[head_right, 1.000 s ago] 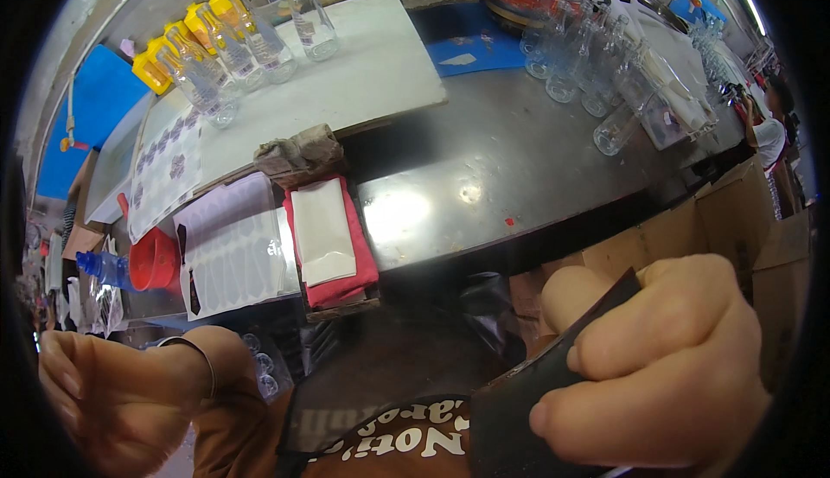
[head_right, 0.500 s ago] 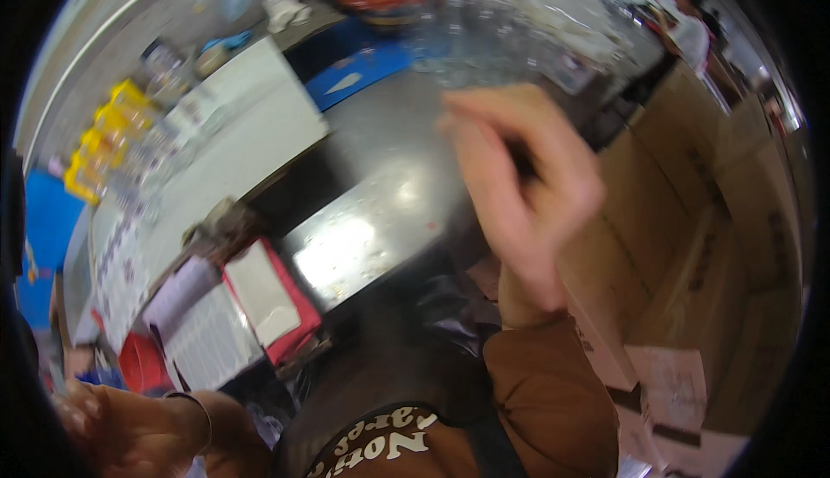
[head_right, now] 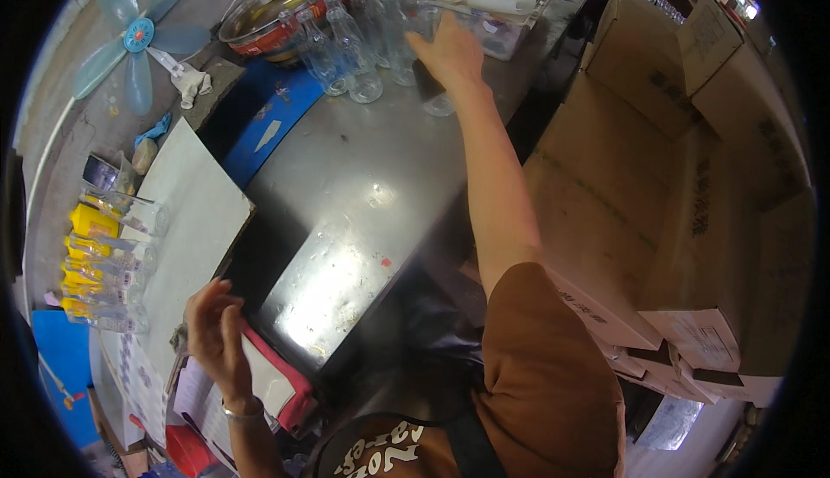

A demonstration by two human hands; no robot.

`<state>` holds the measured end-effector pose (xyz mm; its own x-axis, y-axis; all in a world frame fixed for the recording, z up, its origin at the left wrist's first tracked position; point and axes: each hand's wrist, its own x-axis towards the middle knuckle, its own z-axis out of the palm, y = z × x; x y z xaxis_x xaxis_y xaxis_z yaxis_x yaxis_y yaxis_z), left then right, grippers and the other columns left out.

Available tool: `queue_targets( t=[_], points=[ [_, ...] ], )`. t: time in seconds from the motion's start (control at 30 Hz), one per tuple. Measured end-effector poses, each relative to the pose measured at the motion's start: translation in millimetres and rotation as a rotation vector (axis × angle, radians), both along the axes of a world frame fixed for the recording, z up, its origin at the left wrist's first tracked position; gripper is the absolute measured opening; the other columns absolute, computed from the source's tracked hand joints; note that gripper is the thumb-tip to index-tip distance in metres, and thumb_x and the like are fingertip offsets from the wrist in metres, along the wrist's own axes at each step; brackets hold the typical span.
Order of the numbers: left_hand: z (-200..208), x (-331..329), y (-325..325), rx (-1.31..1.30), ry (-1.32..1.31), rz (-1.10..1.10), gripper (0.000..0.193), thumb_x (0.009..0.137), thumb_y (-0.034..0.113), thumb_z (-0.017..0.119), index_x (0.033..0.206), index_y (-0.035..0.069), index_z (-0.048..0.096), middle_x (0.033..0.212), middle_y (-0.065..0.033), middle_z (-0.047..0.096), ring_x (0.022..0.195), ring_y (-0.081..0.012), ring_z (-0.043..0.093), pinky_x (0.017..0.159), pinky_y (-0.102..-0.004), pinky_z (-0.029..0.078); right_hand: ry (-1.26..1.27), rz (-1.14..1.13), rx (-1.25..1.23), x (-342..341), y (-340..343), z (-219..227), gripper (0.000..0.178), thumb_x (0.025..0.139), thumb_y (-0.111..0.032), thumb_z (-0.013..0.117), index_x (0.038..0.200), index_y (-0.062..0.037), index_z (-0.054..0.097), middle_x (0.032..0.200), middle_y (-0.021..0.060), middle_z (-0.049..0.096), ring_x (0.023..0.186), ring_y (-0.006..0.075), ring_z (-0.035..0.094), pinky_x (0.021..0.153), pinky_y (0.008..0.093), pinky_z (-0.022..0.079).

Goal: The person repeatedly picks clear plastic bottles, applies rectangular labels to their sides, and places them on a nearby surface. The person also handles sheets of labels and a small black tool during the process.

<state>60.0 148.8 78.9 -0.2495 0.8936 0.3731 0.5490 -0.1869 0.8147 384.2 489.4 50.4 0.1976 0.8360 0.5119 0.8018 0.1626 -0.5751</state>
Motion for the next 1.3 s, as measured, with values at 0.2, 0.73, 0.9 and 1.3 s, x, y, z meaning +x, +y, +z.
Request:
queue_targets(
  t=[0.2,0.73,0.9,1.3],
  points=[
    [-28.5,24.6,52.6,-0.132,0.253,-0.22,0.084,0.074,0.006,0.08,0.149,0.002,0.042,0.145,-0.0177,0.051,0.135,-0.0304,0.05,0.112,-0.0399,0.039,-0.026,0.459,-0.07,-48.5,-87.6,34.1,0.037,0.087,-0.033,0.075,0.108,-0.0049,0.067,0.078,0.0125,0.07,0.062,0.0218,0.064,0.061,0.0344,0.05],
    [-34.4,-9.7,-30.7,-0.19,-0.555,0.024,0.087,0.078,0.033,0.077,0.15,0.004,0.037,0.123,-0.0148,0.06,0.112,-0.0287,0.063,0.098,-0.0411,0.051,-0.151,0.212,-0.007,-31.7,108.7,-5.3,0.056,0.085,-0.052,0.069,0.126,-0.0145,0.064,0.098,0.0144,0.075,0.093,0.0364,0.07,0.082,0.0453,0.053],
    [-48.6,-35.2,-99.0,-0.17,-0.599,0.263,0.078,0.084,0.032,0.07,0.149,0.002,0.037,0.125,-0.0159,0.058,0.117,-0.0325,0.061,0.103,-0.0432,0.048,-0.248,0.283,0.012,-69.5,76.3,32.1,0.048,0.086,-0.046,0.066,0.124,-0.0163,0.066,0.1,0.0159,0.074,0.097,0.0368,0.07,0.084,0.0488,0.053],
    [-95.3,-63.0,-124.2,-0.196,-0.776,0.524,0.075,0.09,0.008,0.068,0.154,-0.005,0.031,0.133,-0.0129,0.048,0.114,-0.0227,0.057,0.098,-0.0338,0.048,-0.671,0.411,0.03,-104.7,69.6,25.6,0.056,0.089,-0.05,0.064,0.12,-0.0034,0.066,0.108,0.0199,0.072,0.104,0.0366,0.068,0.088,0.0468,0.05]
  ],
)
